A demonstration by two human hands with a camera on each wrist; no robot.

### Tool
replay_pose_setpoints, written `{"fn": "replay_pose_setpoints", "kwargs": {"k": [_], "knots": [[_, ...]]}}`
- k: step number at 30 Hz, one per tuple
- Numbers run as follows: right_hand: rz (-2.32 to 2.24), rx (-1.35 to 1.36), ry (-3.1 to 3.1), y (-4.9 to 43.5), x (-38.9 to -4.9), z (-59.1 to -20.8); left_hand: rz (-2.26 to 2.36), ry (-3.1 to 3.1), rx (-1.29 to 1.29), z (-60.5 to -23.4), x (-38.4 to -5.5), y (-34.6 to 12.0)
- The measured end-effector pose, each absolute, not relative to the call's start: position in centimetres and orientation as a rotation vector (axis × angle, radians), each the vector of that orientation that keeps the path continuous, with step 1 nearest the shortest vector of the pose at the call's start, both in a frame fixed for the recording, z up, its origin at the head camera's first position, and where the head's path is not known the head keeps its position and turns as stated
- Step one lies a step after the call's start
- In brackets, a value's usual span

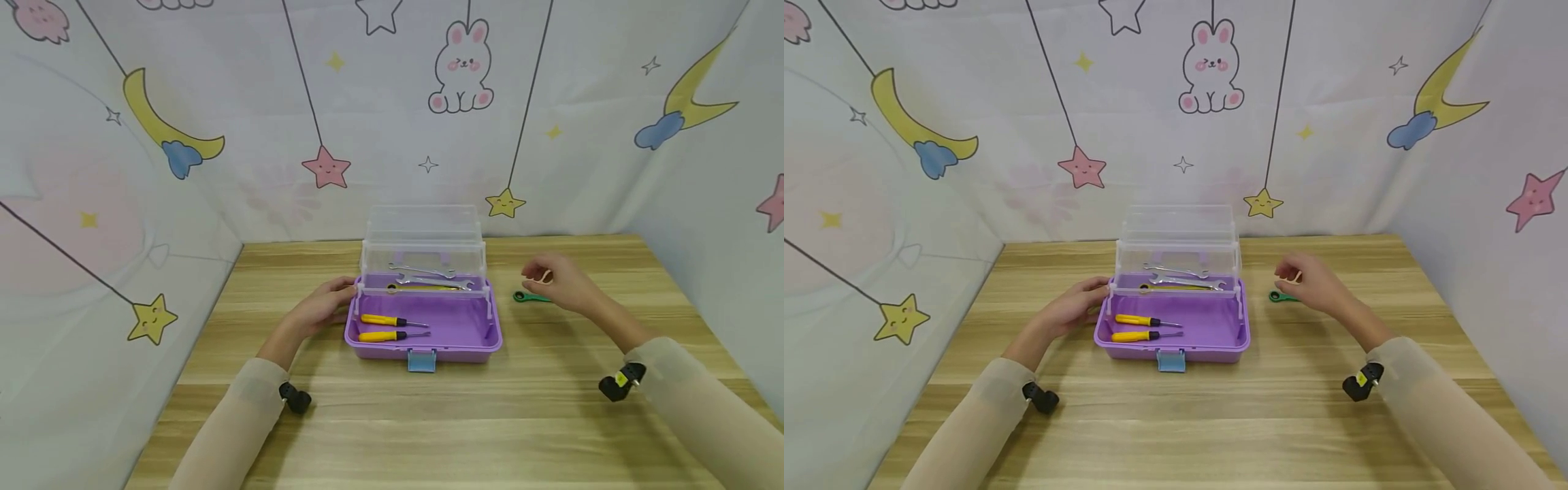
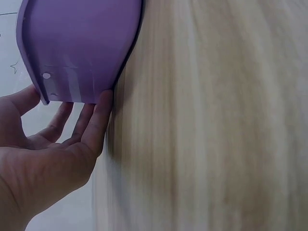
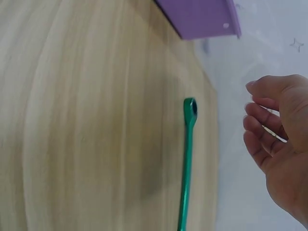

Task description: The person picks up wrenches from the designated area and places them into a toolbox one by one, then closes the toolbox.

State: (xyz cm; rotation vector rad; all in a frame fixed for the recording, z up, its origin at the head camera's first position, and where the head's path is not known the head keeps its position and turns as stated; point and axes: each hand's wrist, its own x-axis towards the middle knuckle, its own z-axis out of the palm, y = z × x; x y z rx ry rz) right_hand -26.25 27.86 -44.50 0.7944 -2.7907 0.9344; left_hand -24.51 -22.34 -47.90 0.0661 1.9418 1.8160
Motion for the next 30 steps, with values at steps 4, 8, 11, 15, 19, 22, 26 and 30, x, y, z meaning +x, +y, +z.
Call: {"fn": "replay_pose_setpoints", "kwargs": {"k": [4,8,11,15,19,22,26,30], "knots": [[0.932,0.763,-2.788,28.9,-26.3,-45.4,1.821,1.939,0.063,-47.9,-24.5,-22.4],[0.957,0.755,-2.782,29.8,-26.2,-46.1,1.82,1.94,0.062,-47.9,-24.4,-22.4],[0.965,0.743,-2.793,30.5,-26.1,-46.5,1.82,1.937,0.059,-47.9,-24.4,-22.4],[0.935,0.699,-2.837,31.3,-26.2,-47.1,1.824,1.931,0.053,-47.8,-24.4,-22.4],[0.913,0.657,-2.891,32.3,-26.2,-47.9,1.826,1.929,0.053,-47.9,-24.4,-22.3],[0.899,0.637,-2.926,32.9,-26.3,-48.6,1.826,1.926,0.053,-48.0,-24.4,-22.3],[0.88,0.602,-2.963,33.4,-26.2,-49.2,1.825,1.926,0.056,-48.0,-24.4,-22.3],[0.883,0.595,-2.966,33.4,-26.1,-49.3,1.831,1.926,0.052,-48.0,-24.4,-22.3]]}}
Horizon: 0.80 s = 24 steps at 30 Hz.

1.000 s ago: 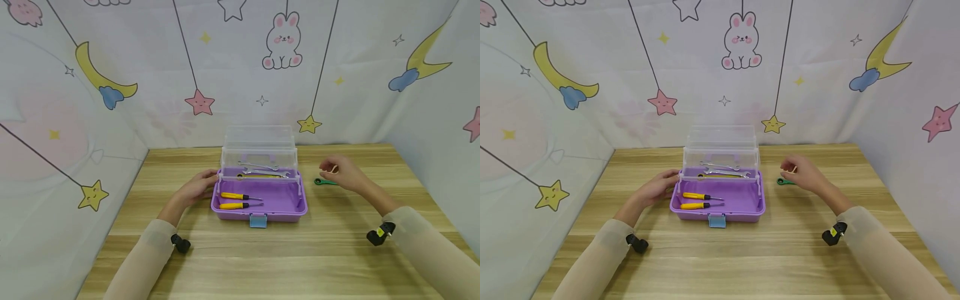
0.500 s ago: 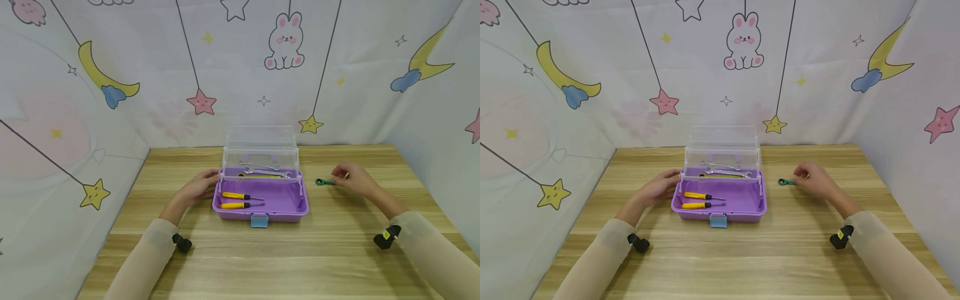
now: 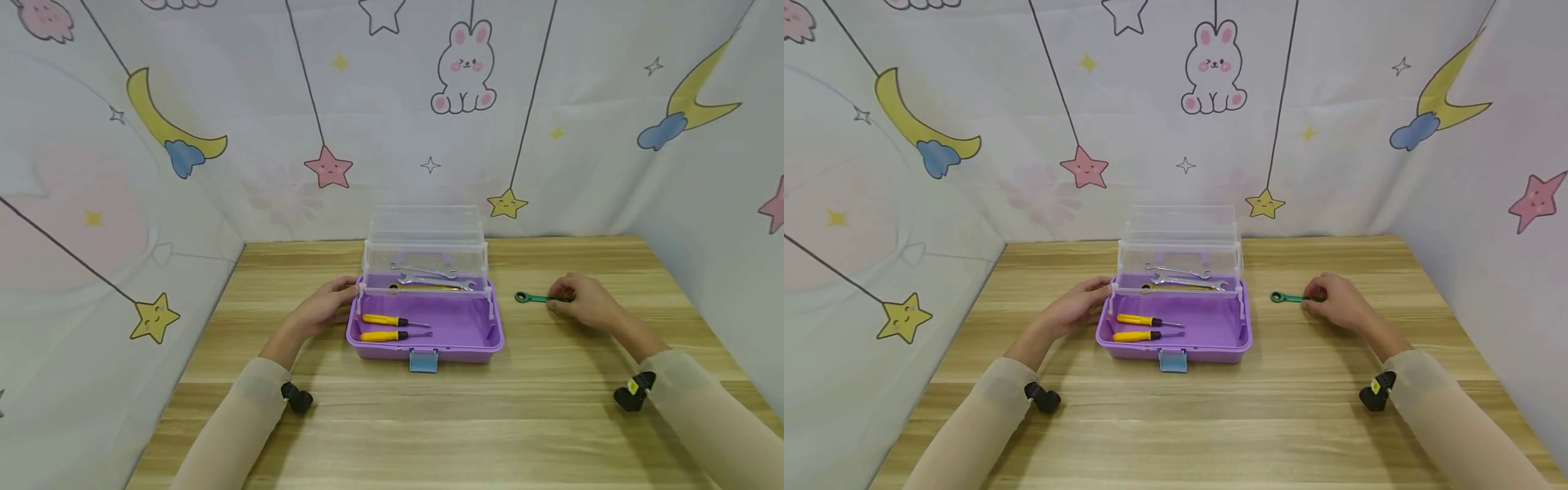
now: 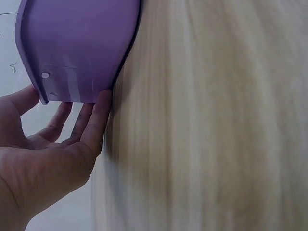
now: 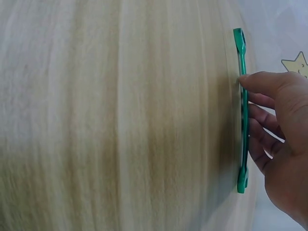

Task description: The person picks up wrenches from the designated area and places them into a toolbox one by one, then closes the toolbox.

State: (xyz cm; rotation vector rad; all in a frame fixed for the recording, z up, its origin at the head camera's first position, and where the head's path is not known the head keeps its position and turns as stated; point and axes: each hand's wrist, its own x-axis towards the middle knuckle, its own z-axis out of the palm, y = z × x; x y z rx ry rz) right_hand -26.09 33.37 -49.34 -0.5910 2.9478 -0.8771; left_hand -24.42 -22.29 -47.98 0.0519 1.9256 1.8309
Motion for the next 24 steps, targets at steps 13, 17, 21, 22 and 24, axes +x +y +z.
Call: {"fn": "replay_pose_setpoints", "kwargs": {"k": [13,17,21,22,24], "knots": [[-0.943,-0.482,2.864,33.1,-26.5,-49.6,1.827,1.943,0.06,-48.3,-24.5,-22.4],[-0.953,-0.441,2.887,33.0,-26.5,-50.0,1.827,1.943,0.056,-48.2,-24.5,-22.4],[-0.959,-0.412,2.926,32.8,-26.3,-50.4,1.829,1.942,0.052,-48.1,-24.4,-22.3],[-0.957,-0.408,2.935,32.7,-26.3,-50.4,1.83,1.942,0.05,-48.1,-24.4,-22.3],[-0.964,-0.401,2.951,32.6,-26.1,-50.6,1.828,1.943,0.051,-48.0,-24.4,-22.3]]}}
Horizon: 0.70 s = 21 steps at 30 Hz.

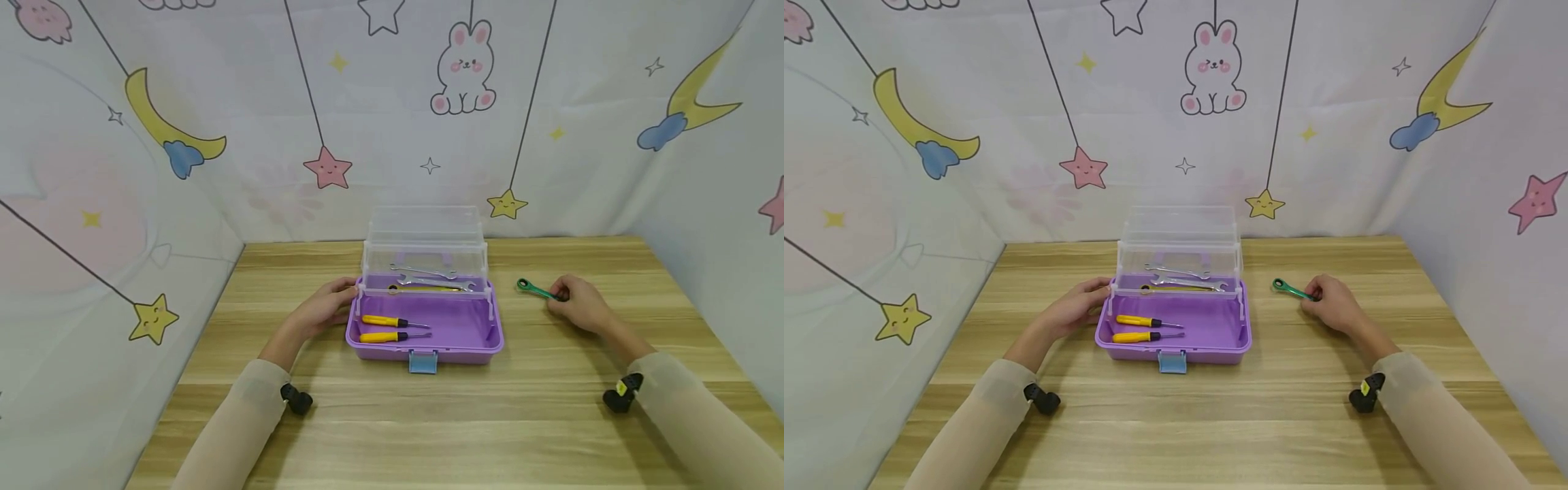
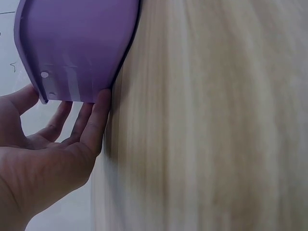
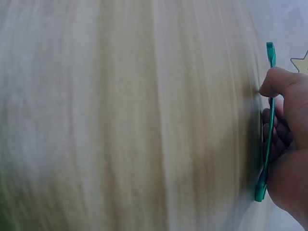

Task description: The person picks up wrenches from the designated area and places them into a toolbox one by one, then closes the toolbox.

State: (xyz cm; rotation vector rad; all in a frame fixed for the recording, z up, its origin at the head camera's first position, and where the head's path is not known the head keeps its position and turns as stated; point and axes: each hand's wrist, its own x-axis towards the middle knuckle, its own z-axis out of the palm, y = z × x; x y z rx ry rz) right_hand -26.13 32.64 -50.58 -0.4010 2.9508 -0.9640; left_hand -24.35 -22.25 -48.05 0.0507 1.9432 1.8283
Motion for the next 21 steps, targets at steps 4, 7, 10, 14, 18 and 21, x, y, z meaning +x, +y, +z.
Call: {"fn": "replay_pose_setpoints", "kwargs": {"k": [4,7,10,14,18,21], "knots": [[-0.98,-0.382,2.969,32.5,-26.0,-50.8,1.823,1.945,0.044,-47.9,-24.3,-22.3],[-0.997,-0.378,2.983,32.4,-26.2,-50.8,1.822,1.944,0.047,-47.8,-24.3,-22.4],[-0.994,-0.39,3.007,32.0,-26.4,-50.5,1.822,1.942,0.051,-47.8,-24.3,-22.4],[-1.01,-0.43,3.018,31.3,-26.5,-50.2,1.817,1.947,0.051,-47.7,-24.3,-22.4],[-1.04,-0.456,3.01,30.6,-26.8,-50.2,1.81,1.95,0.048,-47.7,-24.3,-22.3],[-1.061,-0.461,3.003,30.0,-27.0,-50.1,1.808,1.95,0.047,-47.8,-24.2,-22.3]]}}
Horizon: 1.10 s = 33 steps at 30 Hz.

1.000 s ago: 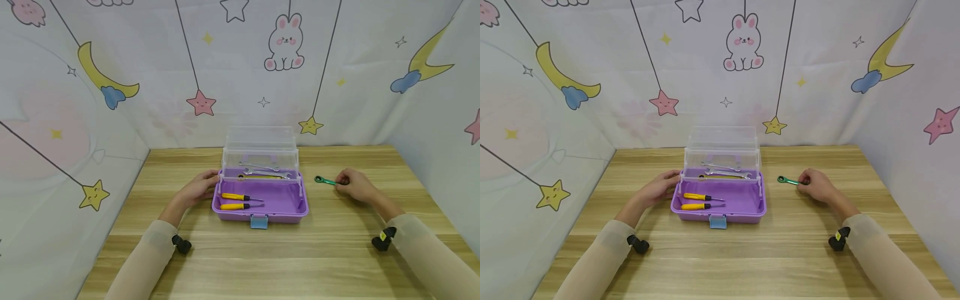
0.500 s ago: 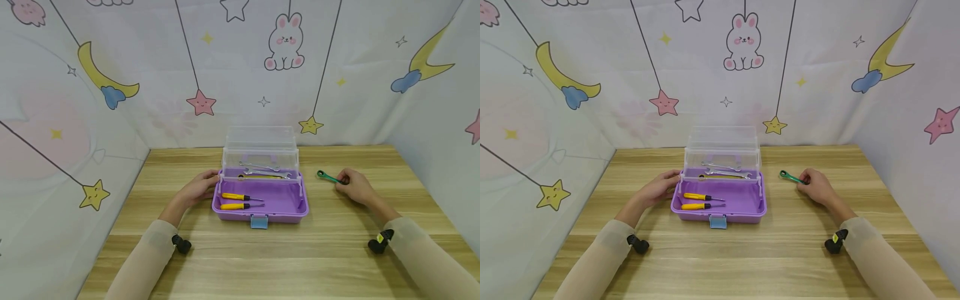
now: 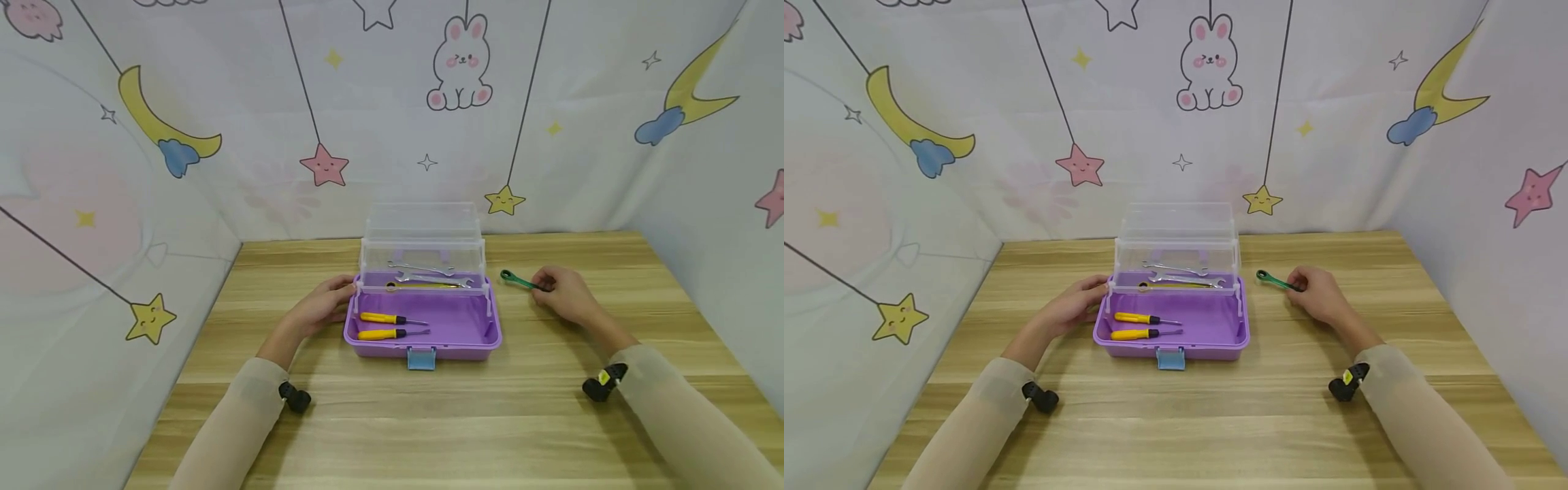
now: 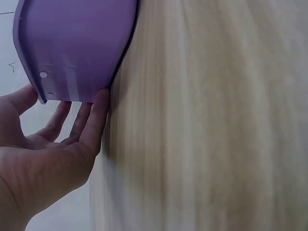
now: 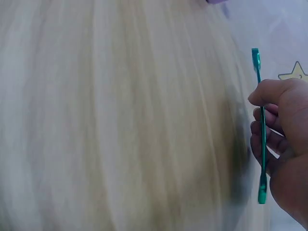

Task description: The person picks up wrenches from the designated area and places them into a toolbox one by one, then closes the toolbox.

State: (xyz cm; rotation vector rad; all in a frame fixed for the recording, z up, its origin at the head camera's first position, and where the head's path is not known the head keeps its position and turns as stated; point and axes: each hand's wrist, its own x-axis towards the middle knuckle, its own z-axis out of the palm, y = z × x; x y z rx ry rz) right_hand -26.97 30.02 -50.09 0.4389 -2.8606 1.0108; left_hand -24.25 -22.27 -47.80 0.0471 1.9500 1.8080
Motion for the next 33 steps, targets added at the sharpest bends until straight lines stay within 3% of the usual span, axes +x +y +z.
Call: {"fn": "replay_pose_setpoints", "kwargs": {"k": [33], "knots": [[1.129,0.586,-2.704,24.9,-26.5,-41.8,1.81,1.941,0.057,-47.9,-24.4,-22.4]]}}
